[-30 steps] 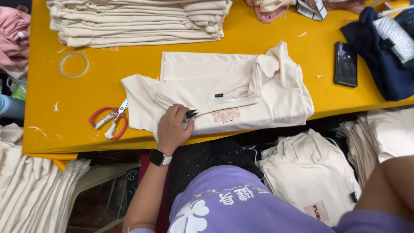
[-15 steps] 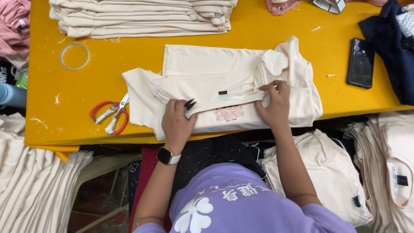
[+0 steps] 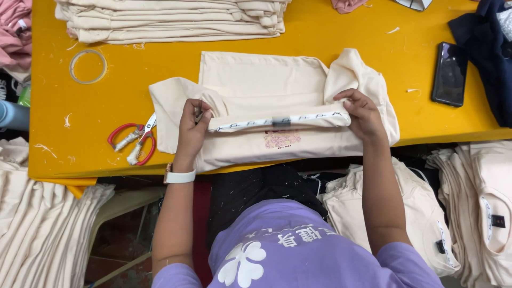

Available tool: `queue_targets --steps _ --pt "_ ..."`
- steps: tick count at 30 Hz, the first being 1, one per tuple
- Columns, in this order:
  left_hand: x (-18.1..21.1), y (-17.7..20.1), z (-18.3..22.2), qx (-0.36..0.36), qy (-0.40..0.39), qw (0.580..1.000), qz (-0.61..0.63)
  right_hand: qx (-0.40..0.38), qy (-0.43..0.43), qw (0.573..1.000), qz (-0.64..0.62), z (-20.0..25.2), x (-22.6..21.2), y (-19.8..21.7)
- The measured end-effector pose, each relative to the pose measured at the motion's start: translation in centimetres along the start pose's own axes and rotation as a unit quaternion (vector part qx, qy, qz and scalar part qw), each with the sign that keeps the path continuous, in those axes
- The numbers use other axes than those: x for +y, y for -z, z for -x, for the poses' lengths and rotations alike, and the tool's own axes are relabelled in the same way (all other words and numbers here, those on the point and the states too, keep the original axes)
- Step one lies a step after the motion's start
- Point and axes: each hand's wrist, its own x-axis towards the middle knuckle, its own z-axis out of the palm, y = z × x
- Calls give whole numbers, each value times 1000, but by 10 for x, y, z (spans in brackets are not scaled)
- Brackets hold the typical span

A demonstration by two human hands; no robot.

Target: Trimming excess threads from t-shirts using scissors and thread nippers, then folding them for packaging.

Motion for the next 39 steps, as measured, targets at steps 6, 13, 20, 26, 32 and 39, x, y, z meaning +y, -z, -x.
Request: queue_targets --steps 6,13,20,26,32,39 --pt "10 -1 0 13 -49 961 -271 22 35 999 11 -6 6 -7" --pt "5 -5 3 -18 -52 914 -402 -20 50 947 316 14 -40 -54" --pt "7 -63 8 -19 -232 859 -455 20 309 768 561 33 -34 -86" --pt "-13 -163 -1 -193 -312 862 -350 -1 268 814 515 35 -48 -110" --pt "-30 -174 -32 -262 -251 847 -388 -21 250 818 519 34 -57 -113" --pt "-15 -165 -34 -283 -144 891 -324 -12 283 784 553 35 -47 -115"
